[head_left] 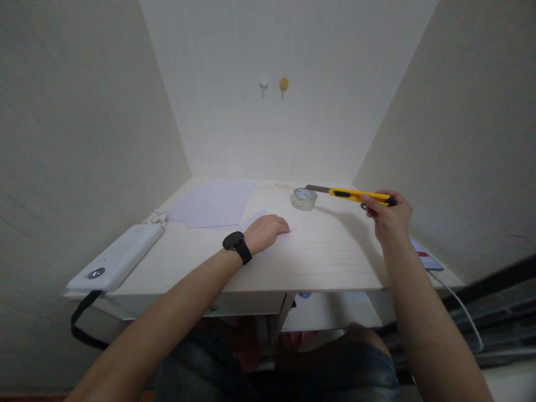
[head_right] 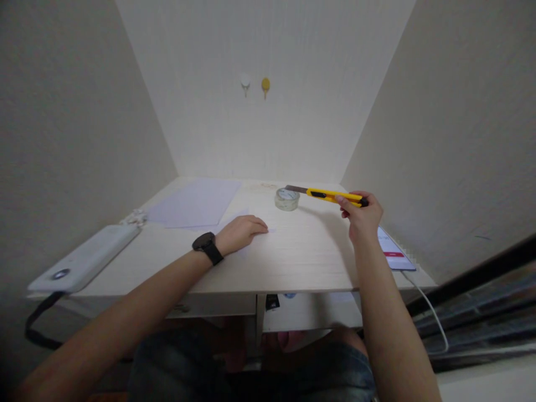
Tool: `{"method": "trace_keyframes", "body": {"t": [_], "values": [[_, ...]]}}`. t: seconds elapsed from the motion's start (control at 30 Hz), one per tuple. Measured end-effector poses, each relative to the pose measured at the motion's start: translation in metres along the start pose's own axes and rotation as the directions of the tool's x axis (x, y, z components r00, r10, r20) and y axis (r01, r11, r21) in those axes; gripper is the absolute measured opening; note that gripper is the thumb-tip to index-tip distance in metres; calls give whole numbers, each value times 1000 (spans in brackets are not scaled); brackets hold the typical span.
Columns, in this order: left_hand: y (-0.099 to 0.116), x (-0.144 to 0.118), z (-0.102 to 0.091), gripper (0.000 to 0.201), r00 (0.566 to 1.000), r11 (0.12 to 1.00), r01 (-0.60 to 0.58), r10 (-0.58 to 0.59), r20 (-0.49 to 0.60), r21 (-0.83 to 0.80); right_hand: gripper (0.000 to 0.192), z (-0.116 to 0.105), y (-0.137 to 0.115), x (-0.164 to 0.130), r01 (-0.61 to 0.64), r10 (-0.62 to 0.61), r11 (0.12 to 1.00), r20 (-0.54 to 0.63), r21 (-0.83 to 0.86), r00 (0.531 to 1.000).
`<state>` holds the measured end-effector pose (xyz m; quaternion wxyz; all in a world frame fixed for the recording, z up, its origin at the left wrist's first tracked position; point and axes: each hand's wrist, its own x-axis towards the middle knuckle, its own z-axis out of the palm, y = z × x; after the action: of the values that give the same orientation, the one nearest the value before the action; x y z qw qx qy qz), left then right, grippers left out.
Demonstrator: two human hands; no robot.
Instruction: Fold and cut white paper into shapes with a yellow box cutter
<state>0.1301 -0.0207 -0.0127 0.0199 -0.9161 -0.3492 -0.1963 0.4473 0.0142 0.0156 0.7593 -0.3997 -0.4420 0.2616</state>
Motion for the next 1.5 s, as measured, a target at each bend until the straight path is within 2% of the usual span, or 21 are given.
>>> {"method": "trace_keyframes", "body": {"t": [0.07, 0.17, 0.33, 0.4, 0.5, 0.57, 0.67, 0.73, 0.8, 0.87, 0.93, 1.07, 1.17, 1.27, 1.33, 1.4, 1.5], "values": [[-3, -2, 0, 32, 1000, 1000, -3, 3, -1, -16, 41, 9, -6, 10, -39, 38, 994, 18, 97, 999], [-5, -4, 2, 32, 1000, 999, -5, 4, -17, -39, 37, 30, -7, 25, -166, 152, 972, 91, 168, 984], [-5, -5, 4, 29, 999, 997, 33, -35, -23, -74, 47, 79, 10, 36, -322, 294, 940, 209, 113, 933], [-5, -4, 3, 27, 998, 993, 53, -56, -27, -102, 47, 90, 17, 34, -364, 318, 922, 281, 130, 905], [-7, -2, 3, 25, 997, 988, 69, -72, -22, -136, 45, 89, 27, 29, -444, 352, 877, 383, 183, 854], [-9, -1, 2, 25, 997, 985, 74, -77, -10, -156, 42, 82, 33, 26, -489, 387, 850, 401, 193, 830], [-7, 1, 1, 24, 997, 982, 68, -74, -28, -176, 39, 74, 39, 21, -496, 415, 849, 350, 182, 840], [-2, 1, -2, 24, 990, 979, 85, -103, -92, -185, 38, 75, 37, 16, -465, 395, 865, 315, 189, 863], [4, 2, -5, 25, 964, 963, 162, -202, -176, -217, 38, 80, 30, 8, -426, 353, 883, 317, 199, 880], [9, 3, -7, 26, 909, 911, 288, -357, -215, -294, 37, 88, 20, -2, -399, 316, 894, 346, 204, 883], [12, 4, -7, 30, 866, 829, 384, -476, -153, -408, 38, 94, 11, -12, -381, 286, 899, 370, 216, 884], [11, 5, -4, 25, 821, 703, 454, -569, -49, -548, 38, 99, 3, -24, -353, 241, 907, 405, 228, 882], [8, 5, -4, 27, 785, 597, 467, -620, -5, -653, 37, 97, 5, -29, -348, 230, 926, 512, 146, 828], [8, 7, -6, 28, 795, 536, 424, -606, 17, -730, 39, 96, 7, -35, -336, 238, 942, 675, 16, 698], [10, 10, -6, 27, 815, 515, 391, -579, 27, -763, 36, 96, 6, -40, -334, 247, 942, 741, -33, 625], [12, 15, -5, 27, 836, 507, 364, -548, 35, -781, 32, 97, 6, -44, -343, 264, 937, 762, -58, 591], [16, 19, -4, 29, 856, 558, 366, -516, 33, -745, 30, 95, 11, -49, -392, 304, 918, 753, -66, 584]]}}
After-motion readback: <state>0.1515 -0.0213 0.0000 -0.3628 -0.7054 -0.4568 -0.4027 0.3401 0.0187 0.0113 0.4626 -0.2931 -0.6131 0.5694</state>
